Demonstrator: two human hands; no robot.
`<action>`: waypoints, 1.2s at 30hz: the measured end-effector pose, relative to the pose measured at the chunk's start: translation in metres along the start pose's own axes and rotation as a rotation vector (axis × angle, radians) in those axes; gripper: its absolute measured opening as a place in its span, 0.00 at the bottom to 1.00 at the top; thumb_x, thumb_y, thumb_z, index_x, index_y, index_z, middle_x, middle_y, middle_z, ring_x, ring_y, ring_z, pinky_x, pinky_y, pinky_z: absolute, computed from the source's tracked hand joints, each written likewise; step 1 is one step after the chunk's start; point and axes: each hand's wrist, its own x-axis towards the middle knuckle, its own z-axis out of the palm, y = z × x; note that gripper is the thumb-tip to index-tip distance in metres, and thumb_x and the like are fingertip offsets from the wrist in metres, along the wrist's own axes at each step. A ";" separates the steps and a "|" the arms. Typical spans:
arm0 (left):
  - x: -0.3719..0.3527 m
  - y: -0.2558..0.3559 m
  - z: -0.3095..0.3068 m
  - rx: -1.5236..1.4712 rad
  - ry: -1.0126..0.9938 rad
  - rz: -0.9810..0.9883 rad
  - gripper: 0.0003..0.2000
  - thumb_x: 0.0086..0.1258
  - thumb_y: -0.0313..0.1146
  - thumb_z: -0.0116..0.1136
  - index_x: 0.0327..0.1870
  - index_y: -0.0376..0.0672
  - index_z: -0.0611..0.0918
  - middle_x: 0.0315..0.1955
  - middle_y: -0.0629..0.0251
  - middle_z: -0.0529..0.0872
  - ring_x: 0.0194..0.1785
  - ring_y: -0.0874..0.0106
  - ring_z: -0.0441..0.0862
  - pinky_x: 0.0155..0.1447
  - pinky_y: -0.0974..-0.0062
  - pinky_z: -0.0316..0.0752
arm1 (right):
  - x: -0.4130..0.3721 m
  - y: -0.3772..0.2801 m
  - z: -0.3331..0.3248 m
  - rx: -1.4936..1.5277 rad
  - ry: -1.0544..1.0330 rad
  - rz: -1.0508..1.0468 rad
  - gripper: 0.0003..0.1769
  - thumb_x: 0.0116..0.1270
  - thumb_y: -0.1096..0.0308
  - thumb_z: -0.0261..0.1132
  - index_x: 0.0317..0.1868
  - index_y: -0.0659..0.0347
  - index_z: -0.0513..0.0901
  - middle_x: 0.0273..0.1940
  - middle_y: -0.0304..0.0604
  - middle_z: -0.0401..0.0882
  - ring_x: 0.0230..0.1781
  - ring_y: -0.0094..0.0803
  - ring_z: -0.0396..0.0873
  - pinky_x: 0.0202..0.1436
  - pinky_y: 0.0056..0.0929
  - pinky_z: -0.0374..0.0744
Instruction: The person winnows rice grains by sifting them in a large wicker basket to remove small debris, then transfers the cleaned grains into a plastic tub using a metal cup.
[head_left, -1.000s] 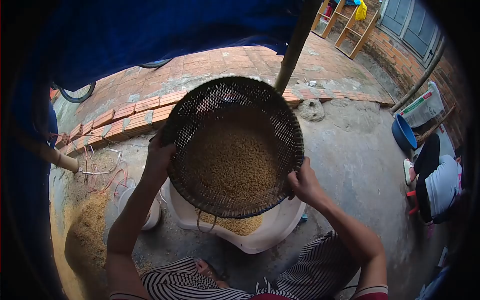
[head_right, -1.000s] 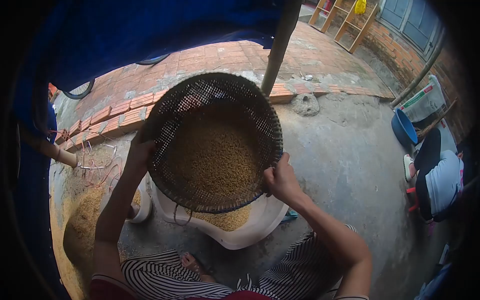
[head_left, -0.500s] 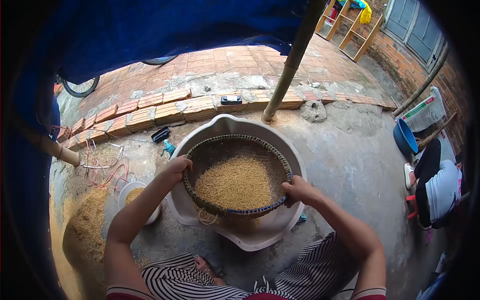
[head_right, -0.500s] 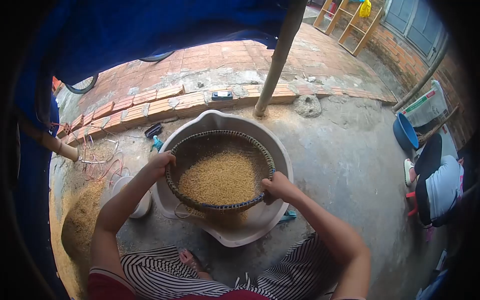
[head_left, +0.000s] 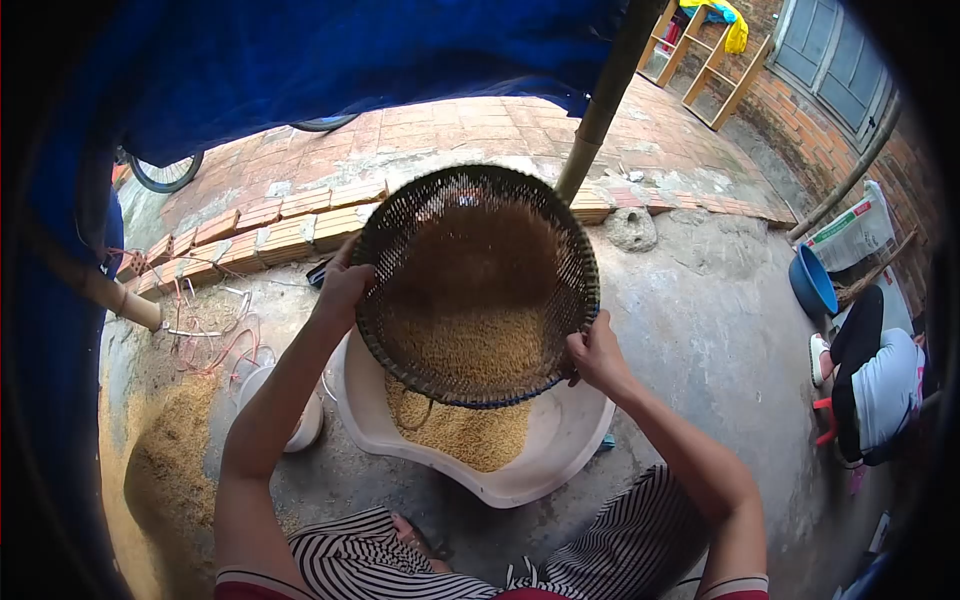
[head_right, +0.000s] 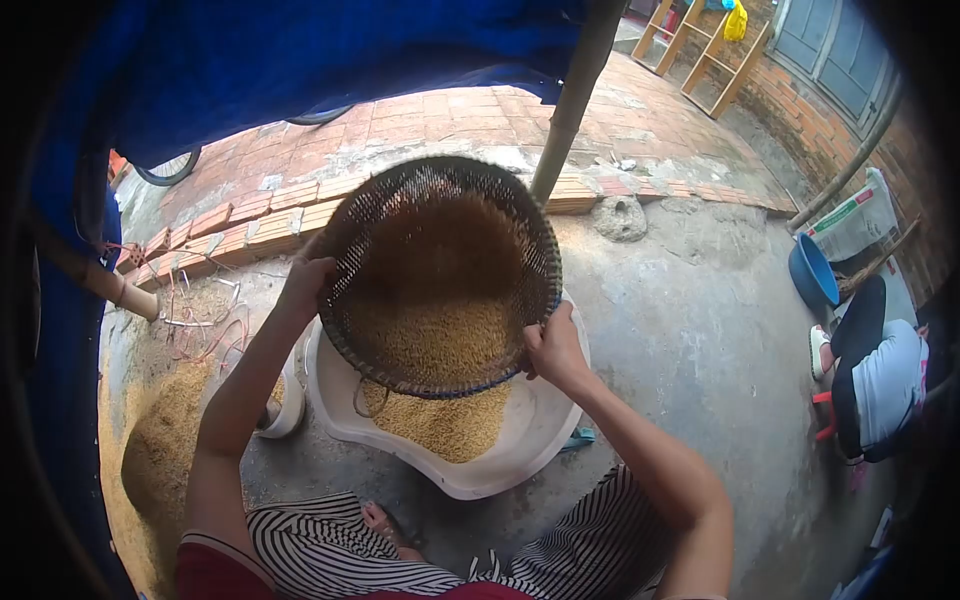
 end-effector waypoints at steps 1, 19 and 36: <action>0.007 -0.021 -0.015 -0.067 -0.035 -0.131 0.23 0.50 0.16 0.43 0.52 0.36 0.71 0.38 0.60 0.79 0.37 0.70 0.79 0.39 0.75 0.77 | 0.001 0.009 0.001 0.009 -0.072 0.090 0.17 0.58 0.74 0.51 0.42 0.74 0.54 0.20 0.46 0.73 0.15 0.33 0.76 0.15 0.29 0.77; -0.048 0.050 0.018 0.206 0.026 0.385 0.27 0.53 0.17 0.42 0.59 0.36 0.67 0.51 0.58 0.76 0.53 0.71 0.74 0.56 0.76 0.69 | -0.010 -0.018 -0.006 -0.002 0.130 -0.204 0.14 0.57 0.80 0.48 0.39 0.66 0.50 0.18 0.32 0.60 0.13 0.20 0.64 0.13 0.22 0.74; -0.041 0.057 -0.011 -0.057 0.018 0.025 0.23 0.51 0.15 0.45 0.52 0.37 0.72 0.34 0.64 0.79 0.32 0.75 0.77 0.40 0.78 0.76 | -0.033 -0.029 0.000 -0.016 0.003 -0.200 0.23 0.62 0.69 0.52 0.51 0.76 0.55 0.28 0.56 0.77 0.25 0.38 0.80 0.22 0.32 0.80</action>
